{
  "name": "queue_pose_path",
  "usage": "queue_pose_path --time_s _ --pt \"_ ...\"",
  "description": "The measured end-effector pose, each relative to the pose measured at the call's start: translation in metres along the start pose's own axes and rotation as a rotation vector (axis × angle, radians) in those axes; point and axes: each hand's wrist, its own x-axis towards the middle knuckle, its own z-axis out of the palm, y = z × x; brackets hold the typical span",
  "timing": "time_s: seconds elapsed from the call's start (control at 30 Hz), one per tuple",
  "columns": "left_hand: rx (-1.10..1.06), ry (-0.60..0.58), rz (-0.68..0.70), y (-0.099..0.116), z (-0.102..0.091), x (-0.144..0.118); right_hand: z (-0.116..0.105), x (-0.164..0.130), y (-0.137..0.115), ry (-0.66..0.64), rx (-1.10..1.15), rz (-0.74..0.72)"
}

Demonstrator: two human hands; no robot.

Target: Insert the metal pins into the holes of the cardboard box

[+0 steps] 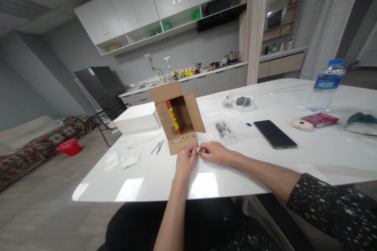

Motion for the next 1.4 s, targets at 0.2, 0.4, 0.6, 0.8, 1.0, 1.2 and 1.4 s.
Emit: queue_pose_path --time_s 0.2,0.4,0.6,0.8,1.0,1.2,1.4 --pt "0.003 -0.003 0.021 -0.0009 0.0005 -0.0004 -0.0005 0.0001 0.0006 0.006 0.000 -0.002" --pt "-0.005 -0.026 0.027 0.0014 -0.0015 -0.0029 -0.0007 -0.0001 -0.0007 -0.004 -0.004 0.007" --pt "-0.005 -0.017 0.036 0.0023 -0.0017 -0.0059 -0.0017 -0.0010 -0.0027 0.009 0.004 0.003" --pt "0.008 -0.011 0.035 0.0037 -0.0018 -0.0066 -0.0008 -0.0004 -0.0019 0.002 0.011 0.013" --pt "-0.020 0.041 0.041 0.0002 0.0011 -0.0054 -0.0010 -0.0001 -0.0009 0.006 0.018 -0.006" --pt "-0.119 0.164 0.071 0.0004 0.0007 -0.0033 -0.0002 0.0002 -0.0003 0.012 0.014 -0.007" --pt "-0.162 0.228 0.106 -0.0012 0.0016 -0.0028 -0.0014 -0.0002 -0.0025 0.007 0.011 0.002"
